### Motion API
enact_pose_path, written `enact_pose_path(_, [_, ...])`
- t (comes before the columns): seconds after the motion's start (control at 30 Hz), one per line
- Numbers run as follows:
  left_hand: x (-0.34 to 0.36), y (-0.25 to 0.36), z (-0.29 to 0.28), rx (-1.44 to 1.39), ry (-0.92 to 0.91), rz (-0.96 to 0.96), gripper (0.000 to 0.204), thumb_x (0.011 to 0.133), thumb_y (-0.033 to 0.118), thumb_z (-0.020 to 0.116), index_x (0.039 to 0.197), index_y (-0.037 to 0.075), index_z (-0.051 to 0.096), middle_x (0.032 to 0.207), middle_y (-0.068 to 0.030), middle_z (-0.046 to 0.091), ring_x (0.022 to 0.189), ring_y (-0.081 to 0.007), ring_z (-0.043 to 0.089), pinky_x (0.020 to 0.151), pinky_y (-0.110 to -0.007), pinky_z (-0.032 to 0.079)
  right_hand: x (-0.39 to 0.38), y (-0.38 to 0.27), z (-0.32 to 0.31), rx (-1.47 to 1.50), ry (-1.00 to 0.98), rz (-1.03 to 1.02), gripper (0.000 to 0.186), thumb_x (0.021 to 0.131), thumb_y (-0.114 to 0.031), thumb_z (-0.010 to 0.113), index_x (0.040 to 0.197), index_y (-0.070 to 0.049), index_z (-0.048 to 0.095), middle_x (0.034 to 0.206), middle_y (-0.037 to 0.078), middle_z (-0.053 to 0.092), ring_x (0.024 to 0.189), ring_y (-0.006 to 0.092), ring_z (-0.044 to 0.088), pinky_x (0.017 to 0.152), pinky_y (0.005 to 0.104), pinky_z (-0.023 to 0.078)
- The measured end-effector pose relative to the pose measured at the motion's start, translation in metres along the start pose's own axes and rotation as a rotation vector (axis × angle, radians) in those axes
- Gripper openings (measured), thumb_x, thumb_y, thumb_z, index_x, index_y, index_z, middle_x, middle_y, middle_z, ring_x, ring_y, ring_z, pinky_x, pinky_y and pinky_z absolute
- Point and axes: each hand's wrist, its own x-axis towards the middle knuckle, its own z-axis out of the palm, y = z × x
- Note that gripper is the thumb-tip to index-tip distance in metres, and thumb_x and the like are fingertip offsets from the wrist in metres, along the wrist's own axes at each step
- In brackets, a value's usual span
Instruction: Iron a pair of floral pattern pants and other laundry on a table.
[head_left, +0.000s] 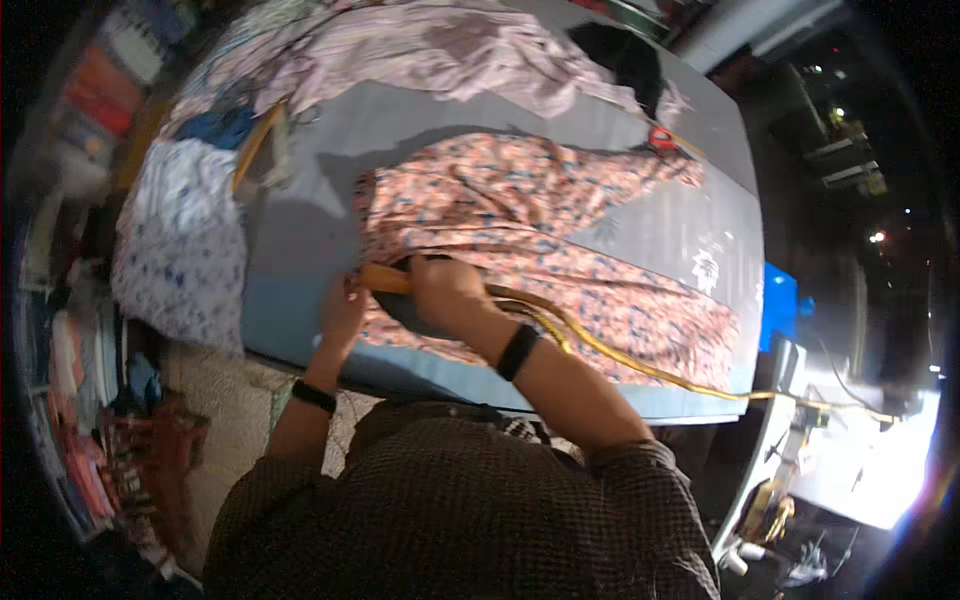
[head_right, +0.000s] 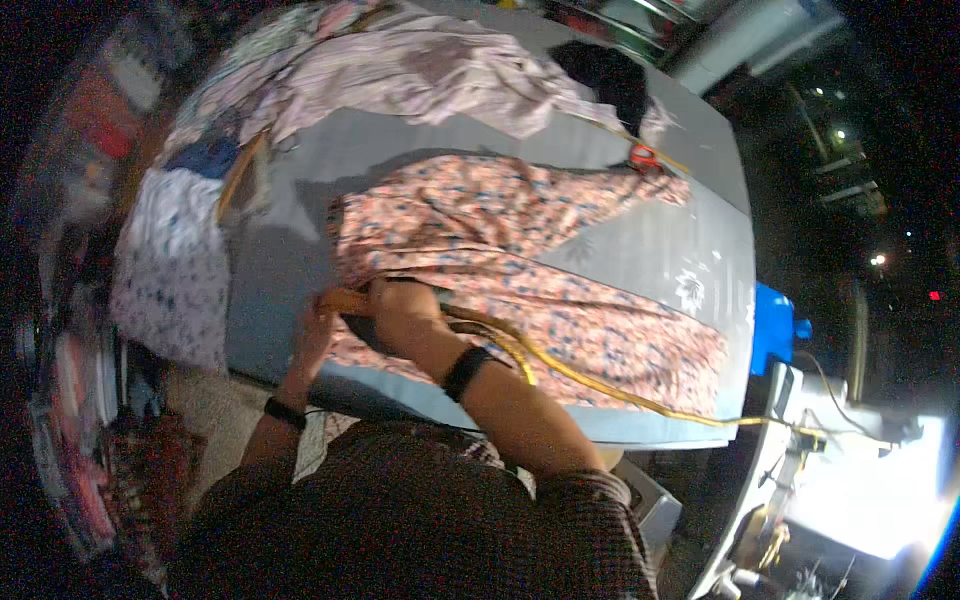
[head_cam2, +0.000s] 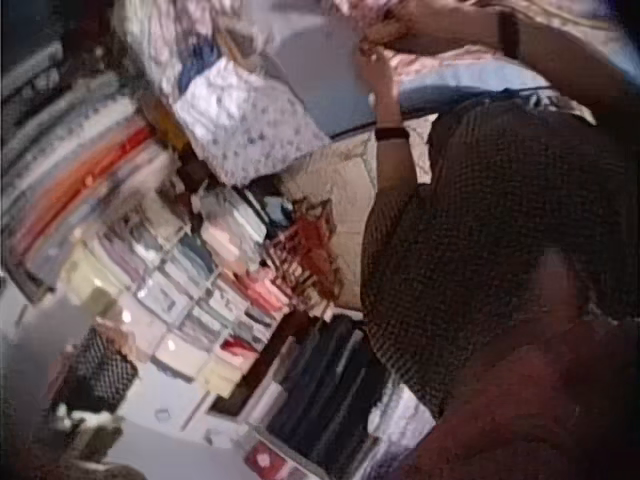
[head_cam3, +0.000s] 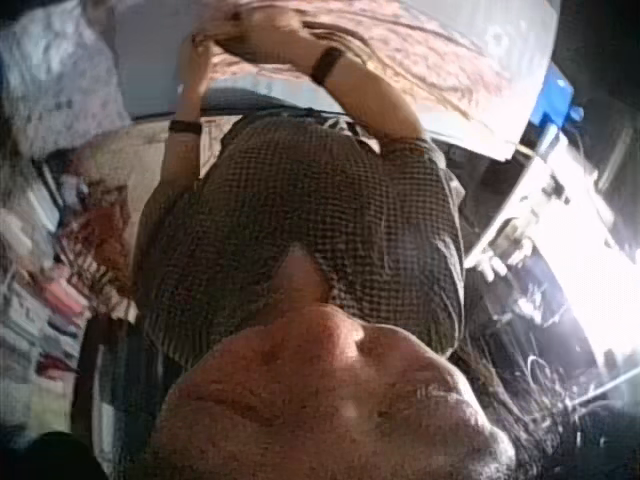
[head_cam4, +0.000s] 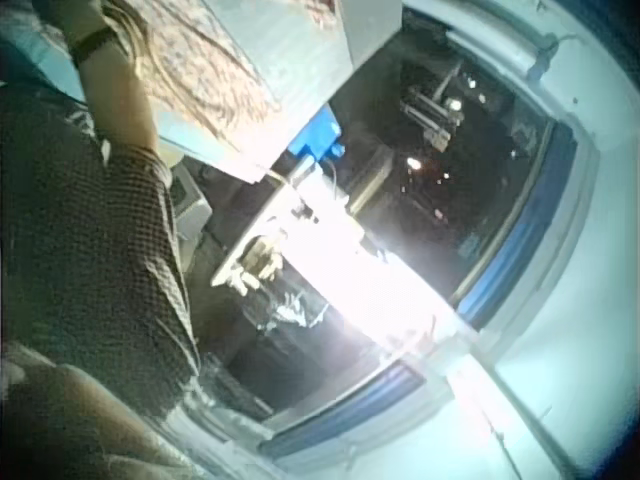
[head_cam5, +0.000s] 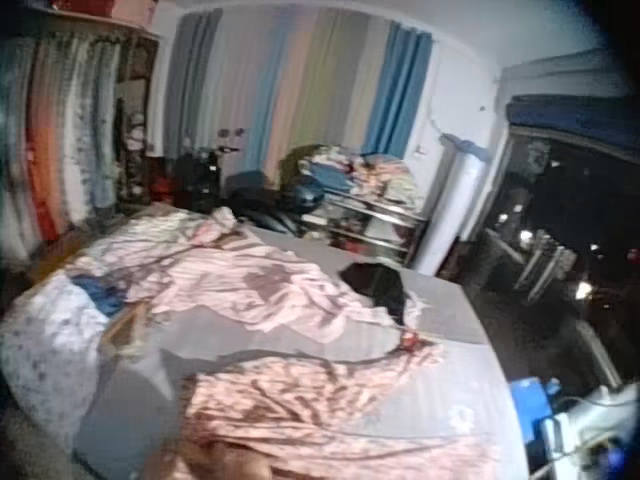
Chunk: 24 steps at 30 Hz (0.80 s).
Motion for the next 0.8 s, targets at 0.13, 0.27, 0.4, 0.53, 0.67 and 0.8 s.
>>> enact_pose_path(0.13, [-0.010, 0.034, -0.004, 0.105, -0.050, -0.038, 0.042, 0.092, 0.033, 0.059, 0.117, 0.001, 0.050, 0.095, -0.0126, 0.060, 0.073, -0.0235, 0.061, 0.061, -0.040, 0.048, -0.009, 0.010, 0.006, 0.012, -0.095, 0.072, 0.021, 0.087, -0.018, 0.050, 0.100, -0.003, 0.056, 0.080, 0.018, 0.067, 0.072, 0.0346, 0.066, 0.063, 0.0453, 0.053])
enact_pose_path(0.27, [0.008, -0.006, -0.002, 0.163, 0.031, 0.196, 0.046, 0.090, 0.032, 0.062, 0.119, -0.001, 0.048, 0.097, -0.0142, 0.061, 0.070, -0.0215, 0.061, 0.060, -0.038, 0.048, -0.043, 0.032, 0.004, 0.070, -0.032, 0.084, 0.019, 0.088, -0.019, 0.049, 0.099, -0.005, 0.056, 0.082, 0.020, 0.066, 0.074, 0.0357, 0.066, 0.063, 0.0488, 0.051])
enact_pose_path(0.4, [-0.009, 0.026, -0.001, 0.073, -0.025, 0.107, 0.057, 0.088, 0.035, 0.065, 0.124, -0.004, 0.047, 0.092, -0.0166, 0.065, 0.067, -0.0243, 0.062, 0.061, -0.038, 0.048, -0.098, 0.090, 0.004, -0.056, 0.066, 0.107, 0.020, 0.082, -0.017, 0.058, 0.099, -0.007, 0.053, 0.076, 0.017, 0.065, 0.070, 0.0363, 0.065, 0.058, 0.0483, 0.050])
enact_pose_path(0.53, [-0.001, -0.009, -0.002, 0.052, 0.094, 0.142, 0.047, 0.085, 0.038, 0.068, 0.103, -0.003, 0.052, 0.075, -0.0149, 0.063, 0.066, -0.0254, 0.062, 0.057, -0.037, 0.045, -0.132, 0.144, -0.015, -0.102, -0.042, 0.440, 0.024, 0.079, -0.020, 0.059, 0.102, -0.016, 0.057, 0.082, 0.017, 0.067, 0.076, 0.0371, 0.066, 0.064, 0.0468, 0.052])
enact_pose_path(0.67, [-0.009, 0.024, -0.001, 0.211, 0.110, 0.156, 0.043, 0.085, 0.039, 0.068, 0.090, -0.001, 0.051, 0.069, -0.0140, 0.058, 0.063, -0.0244, 0.060, 0.057, -0.037, 0.044, -0.176, 0.201, -0.034, -0.117, 0.026, 0.562, 0.026, 0.080, -0.018, 0.057, 0.106, -0.014, 0.057, 0.082, 0.017, 0.067, 0.078, 0.0375, 0.065, 0.067, 0.0481, 0.052])
enact_pose_path(0.8, [0.004, -0.001, -0.001, 0.178, 0.141, 0.245, 0.042, 0.087, 0.039, 0.066, 0.088, 0.000, 0.051, 0.064, -0.0103, 0.051, 0.059, -0.0208, 0.054, 0.056, -0.034, 0.043, -0.193, 0.213, -0.050, -0.226, 0.070, 0.664, 0.029, 0.079, -0.017, 0.058, 0.107, -0.011, 0.055, 0.082, 0.018, 0.066, 0.078, 0.0372, 0.065, 0.068, 0.0491, 0.052])
